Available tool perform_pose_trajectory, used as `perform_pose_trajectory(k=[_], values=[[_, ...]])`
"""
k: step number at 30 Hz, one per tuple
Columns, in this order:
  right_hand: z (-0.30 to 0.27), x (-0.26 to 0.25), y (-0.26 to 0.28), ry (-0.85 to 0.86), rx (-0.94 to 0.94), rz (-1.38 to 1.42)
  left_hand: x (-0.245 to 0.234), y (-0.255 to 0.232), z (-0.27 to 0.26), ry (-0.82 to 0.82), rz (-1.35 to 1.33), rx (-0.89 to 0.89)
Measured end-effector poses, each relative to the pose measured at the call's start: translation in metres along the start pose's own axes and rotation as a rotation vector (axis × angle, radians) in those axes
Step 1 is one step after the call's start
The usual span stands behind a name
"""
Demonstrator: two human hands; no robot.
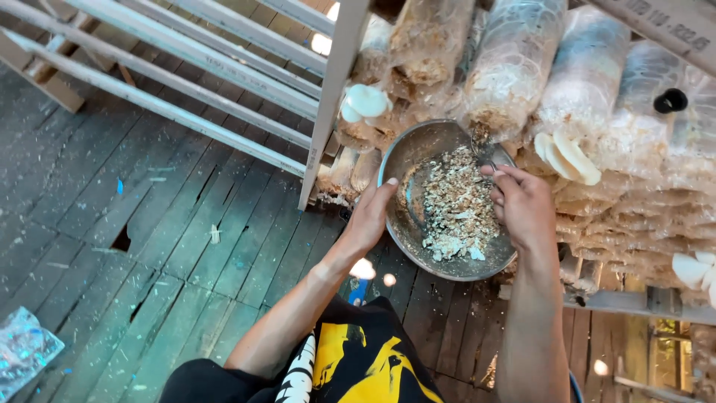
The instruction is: Harvesting mushrooms and cleaning the openings of cultivation bags using a spoon and hands.
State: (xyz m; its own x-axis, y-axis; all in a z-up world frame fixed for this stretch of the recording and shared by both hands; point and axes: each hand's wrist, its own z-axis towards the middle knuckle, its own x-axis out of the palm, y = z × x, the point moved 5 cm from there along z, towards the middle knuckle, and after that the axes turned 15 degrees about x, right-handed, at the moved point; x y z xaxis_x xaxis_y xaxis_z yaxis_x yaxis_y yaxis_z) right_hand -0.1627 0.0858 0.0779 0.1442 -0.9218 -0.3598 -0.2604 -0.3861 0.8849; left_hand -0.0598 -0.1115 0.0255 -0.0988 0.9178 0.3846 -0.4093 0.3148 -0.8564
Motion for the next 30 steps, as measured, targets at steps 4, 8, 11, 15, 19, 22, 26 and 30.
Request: perform_pose_trajectory(k=[4,8,11,15,19,22,26,30], values=[[-0.014,0.003,0.005,-0.024,-0.011,0.088,0.001,0.008,0.001,0.002,0.036,-0.091],[-0.015,0.007,0.005,-0.022,0.023,0.123,0.003,0.011,-0.001,-0.019,0.078,-0.213],[-0.024,0.004,0.011,-0.029,0.032,0.135,0.012,-0.022,-0.001,-0.001,0.097,-0.250],[-0.015,0.002,0.010,-0.065,0.056,0.082,0.008,0.001,0.001,0.017,0.084,-0.233],[-0.003,0.000,-0.006,-0.092,0.193,-0.216,-0.009,0.044,0.002,-0.032,0.093,-0.354],[0.005,-0.002,-0.016,-0.099,0.202,-0.130,-0.014,0.056,0.000,-0.055,0.152,-0.410],[0.010,-0.001,-0.020,-0.037,0.200,-0.117,-0.016,0.058,0.001,-0.138,0.146,-0.428],[0.003,-0.008,-0.017,-0.008,0.226,-0.072,-0.015,0.057,0.004,-0.336,0.037,-0.433]])
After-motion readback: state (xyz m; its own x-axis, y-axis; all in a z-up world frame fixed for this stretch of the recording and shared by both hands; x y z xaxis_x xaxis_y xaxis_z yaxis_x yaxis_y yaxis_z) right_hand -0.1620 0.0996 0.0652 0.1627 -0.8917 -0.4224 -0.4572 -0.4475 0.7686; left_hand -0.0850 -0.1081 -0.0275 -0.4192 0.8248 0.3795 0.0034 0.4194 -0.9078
